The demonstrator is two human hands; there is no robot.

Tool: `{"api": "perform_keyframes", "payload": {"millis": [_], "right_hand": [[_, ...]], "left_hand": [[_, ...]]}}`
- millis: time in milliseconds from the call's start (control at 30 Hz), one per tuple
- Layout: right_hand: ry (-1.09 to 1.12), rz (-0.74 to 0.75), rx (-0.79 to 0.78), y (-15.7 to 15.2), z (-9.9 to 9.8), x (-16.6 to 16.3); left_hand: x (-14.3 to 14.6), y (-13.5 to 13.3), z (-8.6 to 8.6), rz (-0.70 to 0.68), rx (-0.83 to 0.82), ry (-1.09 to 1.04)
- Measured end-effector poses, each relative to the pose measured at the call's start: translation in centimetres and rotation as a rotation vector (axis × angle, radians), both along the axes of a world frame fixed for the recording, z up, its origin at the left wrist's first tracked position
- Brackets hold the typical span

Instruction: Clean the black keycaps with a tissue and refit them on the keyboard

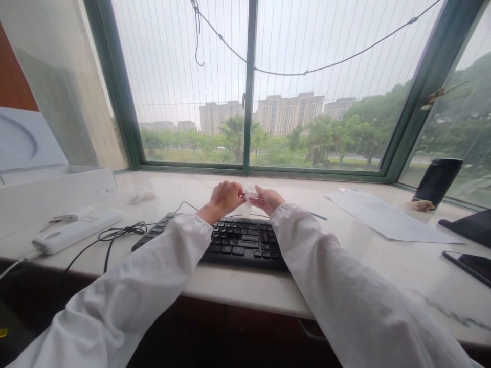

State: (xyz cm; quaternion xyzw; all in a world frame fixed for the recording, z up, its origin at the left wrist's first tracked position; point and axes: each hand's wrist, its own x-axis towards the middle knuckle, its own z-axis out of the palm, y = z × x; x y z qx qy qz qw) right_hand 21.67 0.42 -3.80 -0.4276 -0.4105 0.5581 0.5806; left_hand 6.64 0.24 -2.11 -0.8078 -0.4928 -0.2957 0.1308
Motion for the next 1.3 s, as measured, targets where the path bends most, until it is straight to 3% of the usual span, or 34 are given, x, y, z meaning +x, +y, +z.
{"api": "perform_keyframes", "payload": {"millis": [500,933,1300], "right_hand": [[0.125,0.140,0.155,0.3,-1.1,0.2],[0.091,0.030,0.113,-1.0,-0.3,-0.2],[0.074,0.090,0.010,-1.0,-0.3,-0.2]], "left_hand": [[-0.1,-0.8,-0.2,-0.201,0.132,-0.149],[-0.1,-0.9,-0.1,-0.291,0.107,-0.243],[0.0,-0.6,-0.5,-0.323,0.134,-0.246]]}}
